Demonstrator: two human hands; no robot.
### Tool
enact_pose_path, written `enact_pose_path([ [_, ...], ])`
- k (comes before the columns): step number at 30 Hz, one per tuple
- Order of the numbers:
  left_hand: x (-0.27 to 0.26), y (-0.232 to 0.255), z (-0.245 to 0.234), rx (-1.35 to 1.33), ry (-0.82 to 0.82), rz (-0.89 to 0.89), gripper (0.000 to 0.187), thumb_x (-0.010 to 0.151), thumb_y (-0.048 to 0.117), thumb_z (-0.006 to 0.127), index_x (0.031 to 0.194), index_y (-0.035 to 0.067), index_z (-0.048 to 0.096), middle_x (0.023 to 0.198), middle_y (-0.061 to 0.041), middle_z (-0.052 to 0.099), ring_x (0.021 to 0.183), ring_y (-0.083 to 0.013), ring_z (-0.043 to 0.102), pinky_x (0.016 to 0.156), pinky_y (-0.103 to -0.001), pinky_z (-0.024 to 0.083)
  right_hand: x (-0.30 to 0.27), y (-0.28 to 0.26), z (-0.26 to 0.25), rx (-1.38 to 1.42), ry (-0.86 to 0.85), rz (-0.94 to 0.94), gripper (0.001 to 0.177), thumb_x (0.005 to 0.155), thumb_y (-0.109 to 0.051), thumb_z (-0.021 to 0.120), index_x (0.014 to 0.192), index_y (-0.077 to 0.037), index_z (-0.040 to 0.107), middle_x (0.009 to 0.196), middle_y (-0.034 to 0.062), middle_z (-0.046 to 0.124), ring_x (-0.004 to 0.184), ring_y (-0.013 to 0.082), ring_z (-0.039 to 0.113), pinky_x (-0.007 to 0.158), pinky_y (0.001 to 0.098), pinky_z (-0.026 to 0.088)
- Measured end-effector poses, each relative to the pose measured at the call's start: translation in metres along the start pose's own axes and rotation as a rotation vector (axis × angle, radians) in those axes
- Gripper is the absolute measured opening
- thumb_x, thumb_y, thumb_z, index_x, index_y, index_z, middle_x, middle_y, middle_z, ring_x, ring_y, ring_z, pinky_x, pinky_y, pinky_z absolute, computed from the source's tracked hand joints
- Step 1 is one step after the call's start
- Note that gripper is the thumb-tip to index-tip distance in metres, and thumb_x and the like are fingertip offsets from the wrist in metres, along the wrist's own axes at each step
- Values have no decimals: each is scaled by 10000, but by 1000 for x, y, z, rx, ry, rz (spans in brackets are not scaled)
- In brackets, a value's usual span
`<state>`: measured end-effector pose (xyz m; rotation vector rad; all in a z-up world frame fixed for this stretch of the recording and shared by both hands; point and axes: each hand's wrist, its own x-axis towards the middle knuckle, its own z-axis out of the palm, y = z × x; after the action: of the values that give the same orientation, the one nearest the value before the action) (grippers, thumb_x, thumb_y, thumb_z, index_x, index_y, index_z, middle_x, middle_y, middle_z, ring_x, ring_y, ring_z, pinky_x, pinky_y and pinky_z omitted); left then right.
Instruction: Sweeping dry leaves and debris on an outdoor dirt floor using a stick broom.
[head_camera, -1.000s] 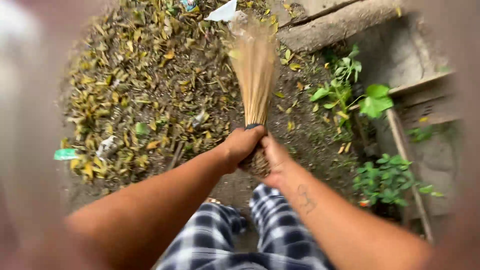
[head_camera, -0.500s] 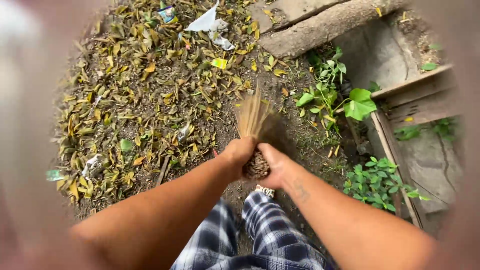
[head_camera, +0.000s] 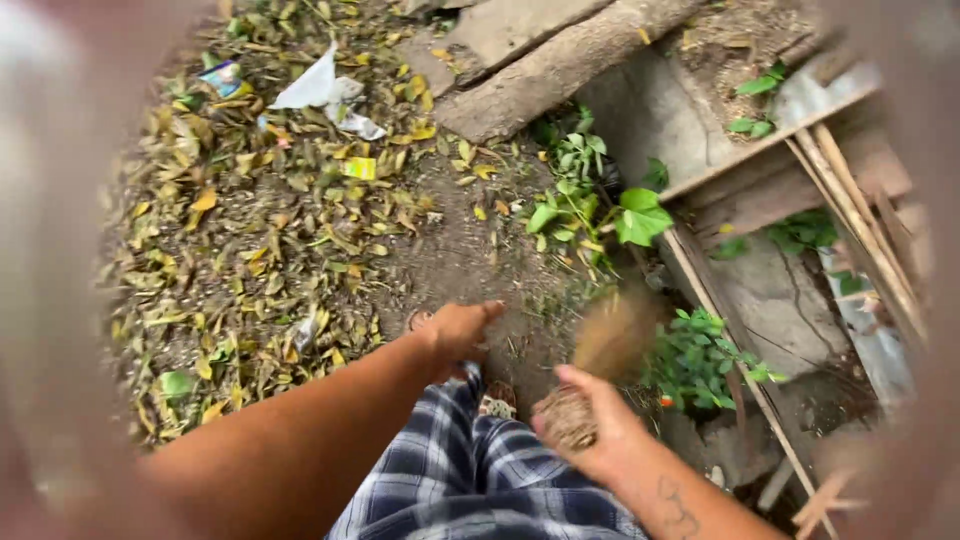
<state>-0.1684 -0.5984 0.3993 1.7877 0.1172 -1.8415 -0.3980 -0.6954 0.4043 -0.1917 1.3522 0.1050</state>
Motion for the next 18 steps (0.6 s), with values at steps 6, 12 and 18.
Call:
enact_pose_path([
  [6, -19, 26, -54, 59, 55, -13, 688, 915, 587, 531, 1442, 146, 575, 1395, -196, 644, 1236, -391, 638, 1033, -620, 520, 76, -65, 89, 292, 7, 46, 210, 866, -259, 745, 901, -84, 635, 823, 100, 659, 738, 243, 675, 651, 354, 632],
  [12, 5, 41, -91, -277, 68, -67, 787, 959, 663, 428, 1512, 106, 481, 1406, -184, 586, 1265, -373, 577, 1053, -636, 430, 20, -84, 189, -152, -282, 114, 276, 868, -311, 729, 914, -50, 650, 785, 130, 672, 626, 238, 661, 544, 353, 606],
  [18, 17, 70, -76, -338, 29, -29, 788, 960, 631, 449, 1529, 87, 442, 1377, -186, 600, 1218, -370, 606, 1031, -616, 461, -48, -107, 90, -262, -215, 118, 339, 852, -358, 723, 959, -40, 670, 751, 146, 692, 575, 244, 672, 501, 372, 612],
])
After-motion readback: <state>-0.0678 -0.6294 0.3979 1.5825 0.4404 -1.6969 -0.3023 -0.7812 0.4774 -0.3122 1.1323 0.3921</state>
